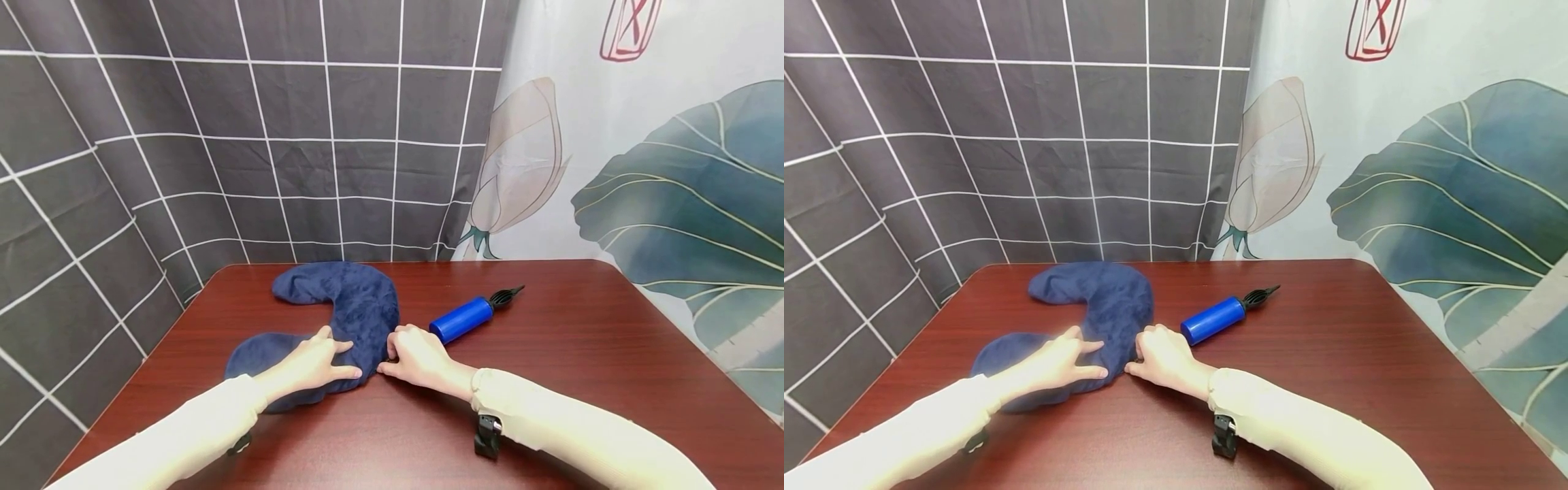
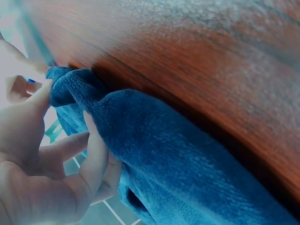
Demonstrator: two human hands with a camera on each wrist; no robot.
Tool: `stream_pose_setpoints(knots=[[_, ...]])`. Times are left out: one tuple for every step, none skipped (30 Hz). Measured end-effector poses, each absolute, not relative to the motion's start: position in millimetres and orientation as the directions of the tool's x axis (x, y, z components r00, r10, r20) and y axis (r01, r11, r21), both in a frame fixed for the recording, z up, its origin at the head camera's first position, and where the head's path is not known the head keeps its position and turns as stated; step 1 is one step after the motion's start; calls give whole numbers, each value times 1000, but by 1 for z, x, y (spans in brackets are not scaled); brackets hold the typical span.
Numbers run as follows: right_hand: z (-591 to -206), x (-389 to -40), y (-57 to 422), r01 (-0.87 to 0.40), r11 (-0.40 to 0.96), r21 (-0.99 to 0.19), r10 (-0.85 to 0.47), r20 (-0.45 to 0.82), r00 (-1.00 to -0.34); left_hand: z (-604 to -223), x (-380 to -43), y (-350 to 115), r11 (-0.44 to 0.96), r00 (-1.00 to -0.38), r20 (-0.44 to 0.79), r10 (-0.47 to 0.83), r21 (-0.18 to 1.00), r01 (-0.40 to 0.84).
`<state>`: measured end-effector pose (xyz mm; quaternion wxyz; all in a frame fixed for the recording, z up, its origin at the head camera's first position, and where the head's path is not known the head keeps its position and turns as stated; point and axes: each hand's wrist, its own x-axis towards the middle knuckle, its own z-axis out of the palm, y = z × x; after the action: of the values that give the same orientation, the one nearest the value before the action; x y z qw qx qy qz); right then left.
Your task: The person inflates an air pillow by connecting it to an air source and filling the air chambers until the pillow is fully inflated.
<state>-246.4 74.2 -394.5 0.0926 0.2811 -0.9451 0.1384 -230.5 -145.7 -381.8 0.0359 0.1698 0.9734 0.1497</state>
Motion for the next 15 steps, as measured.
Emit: stream_pose_setpoints(knots=[[-394, -247, 74, -558, 801, -217, -507, 252, -824, -382, -231, -146, 897, -939, -17, 345, 302, 324], [-394, -247, 74, -558, 798, -226, -506, 250, -825, -382, -231, -146, 896, -938, -16, 348, 301, 327], [-393, -248, 74, -556, 797, -237, -505, 245, -828, -382, -231, -146, 895, -936, -14, 351, 299, 331], [-393, -248, 74, -553, 795, -248, -503, 238, -831, -382, -231, -146, 894, -935, -12, 355, 298, 335], [-393, -249, 74, -549, 794, -259, -501, 231, -834, -383, -231, -146, 893, -933, -10, 359, 296, 340], [-393, -250, 74, -547, 792, -271, -500, 224, -836, -383, -231, -147, 892, -932, -9, 361, 296, 343], [-393, -250, 75, -544, 790, -282, -499, 219, -839, -383, -231, -147, 890, -931, -8, 364, 296, 346], [-393, -251, 75, -541, 789, -292, -498, 213, -841, -383, -231, -147, 889, -931, -9, 366, 298, 347], [-394, -251, 75, -539, 786, -302, -497, 210, -842, -383, -230, -147, 888, -930, -9, 368, 299, 349], [-394, -252, 75, -539, 782, -313, -496, 210, -843, -383, -230, -147, 887, -930, -9, 369, 302, 349], [-394, -253, 75, -539, 779, -322, -495, 213, -843, -383, -230, -147, 887, -929, -10, 369, 302, 349], [-395, -253, 75, -539, 774, -333, -493, 219, -842, -383, -230, -147, 887, -930, -11, 369, 304, 348], [-395, -253, 75, -538, 770, -343, -489, 224, -843, -383, -230, -147, 887, -930, -11, 368, 306, 347], [-395, -254, 75, -536, 767, -352, -484, 230, -844, -383, -230, -147, 887, -930, -13, 367, 307, 346], [-395, -254, 75, -534, 765, -360, -479, 235, -846, -382, -229, -147, 886, -930, -14, 367, 309, 345]])
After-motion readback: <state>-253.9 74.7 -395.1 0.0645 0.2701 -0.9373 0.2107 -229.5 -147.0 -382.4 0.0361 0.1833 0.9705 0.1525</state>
